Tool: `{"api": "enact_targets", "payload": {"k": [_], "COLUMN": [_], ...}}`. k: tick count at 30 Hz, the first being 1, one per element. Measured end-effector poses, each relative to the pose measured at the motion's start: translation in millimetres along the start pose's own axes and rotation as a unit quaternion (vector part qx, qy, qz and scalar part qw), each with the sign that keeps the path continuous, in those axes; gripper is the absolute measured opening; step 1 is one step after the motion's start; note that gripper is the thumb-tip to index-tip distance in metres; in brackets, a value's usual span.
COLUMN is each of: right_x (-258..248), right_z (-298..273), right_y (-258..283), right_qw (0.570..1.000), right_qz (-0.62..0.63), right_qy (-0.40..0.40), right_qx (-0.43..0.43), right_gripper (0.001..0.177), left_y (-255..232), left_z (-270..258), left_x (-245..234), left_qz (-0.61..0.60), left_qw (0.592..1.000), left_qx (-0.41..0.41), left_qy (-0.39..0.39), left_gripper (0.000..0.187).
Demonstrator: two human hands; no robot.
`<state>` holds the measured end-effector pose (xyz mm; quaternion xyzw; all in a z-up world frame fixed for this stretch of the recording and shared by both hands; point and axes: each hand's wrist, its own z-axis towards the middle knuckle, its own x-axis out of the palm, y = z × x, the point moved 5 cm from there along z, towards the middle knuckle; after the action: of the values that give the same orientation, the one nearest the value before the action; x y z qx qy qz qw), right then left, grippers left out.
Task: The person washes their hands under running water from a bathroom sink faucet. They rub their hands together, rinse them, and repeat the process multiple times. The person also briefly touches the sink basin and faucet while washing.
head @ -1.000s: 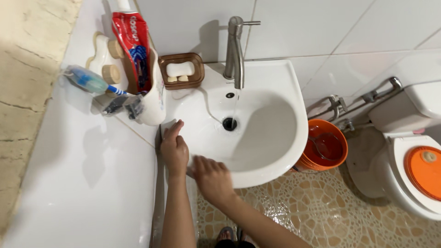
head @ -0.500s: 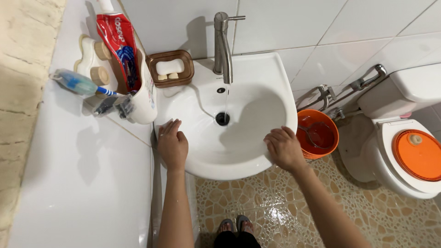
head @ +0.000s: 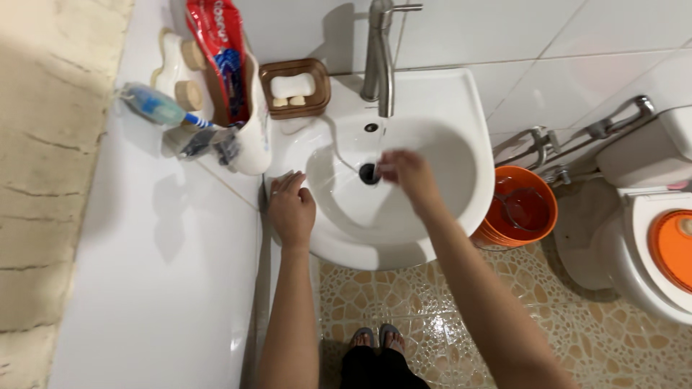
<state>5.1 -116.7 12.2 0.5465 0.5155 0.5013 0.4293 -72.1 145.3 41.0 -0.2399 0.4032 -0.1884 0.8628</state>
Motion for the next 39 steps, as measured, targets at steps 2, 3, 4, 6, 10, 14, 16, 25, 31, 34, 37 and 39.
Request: {"api": "enact_targets", "payload": {"k": [2, 3, 4, 6, 10, 14, 16, 25, 31, 34, 37, 39], "right_x": [7, 12, 18, 24, 39, 44, 48, 33, -77, -90, -86, -80], "right_z": [30, 41, 48, 59, 56, 2, -39, -170, -109, -112, -91, -71], "right_y": [7, 11, 14, 22, 33, 8, -6, 10, 39, 63, 49, 45], "right_qw": [0.993, 0.977, 0.954, 0.926, 0.866, 0.909, 0.967, 0.743, 0.686, 0.671, 0.758, 0.851], "right_qz": [0.091, 0.170, 0.245, 0.310, 0.416, 0.327, 0.174, -0.542, -0.665, -0.638, -0.606, -0.473], "right_qy": [-0.014, -0.006, 0.001, 0.016, 0.191, 0.179, 0.149, 0.093, 0.048, -0.011, -0.001, -0.024], "right_qx": [0.079, 0.127, 0.175, 0.216, 0.202, 0.186, 0.110, -0.382, -0.293, -0.377, -0.240, -0.226], "right_gripper": [0.023, 0.023, 0.024, 0.030, 0.040, 0.054, 0.048, 0.035, 0.022, 0.019, 0.022, 0.025], "left_y": [1, 2, 2, 3, 3, 0, -3, -10, -11, -11, -9, -9], "left_z": [-1, 0, 0, 0, 0, 3, 4, 5, 2, 2, 1, 0], "left_x": [0, 0, 1, 1, 3, 1, -1, -1, -2, -1, -1, 0], "left_qz": [0.001, 0.001, 0.004, 0.009, 0.011, 0.007, 0.011, 0.017, 0.022, 0.026, 0.022, 0.020], "left_qw": [1.000, 1.000, 1.000, 1.000, 1.000, 1.000, 1.000, 1.000, 1.000, 1.000, 1.000, 1.000], "left_qx": [0.002, 0.003, 0.003, 0.002, -0.003, 0.000, 0.000, 0.004, 0.004, 0.010, 0.004, 0.006], "left_qy": [0.000, -0.001, 0.001, 0.004, 0.012, 0.019, 0.023, 0.021, 0.015, 0.014, 0.012, 0.013], "left_gripper": [0.027, 0.028, 0.028, 0.030, 0.029, 0.028, 0.027, 0.028, 0.028, 0.028, 0.028, 0.028]}}
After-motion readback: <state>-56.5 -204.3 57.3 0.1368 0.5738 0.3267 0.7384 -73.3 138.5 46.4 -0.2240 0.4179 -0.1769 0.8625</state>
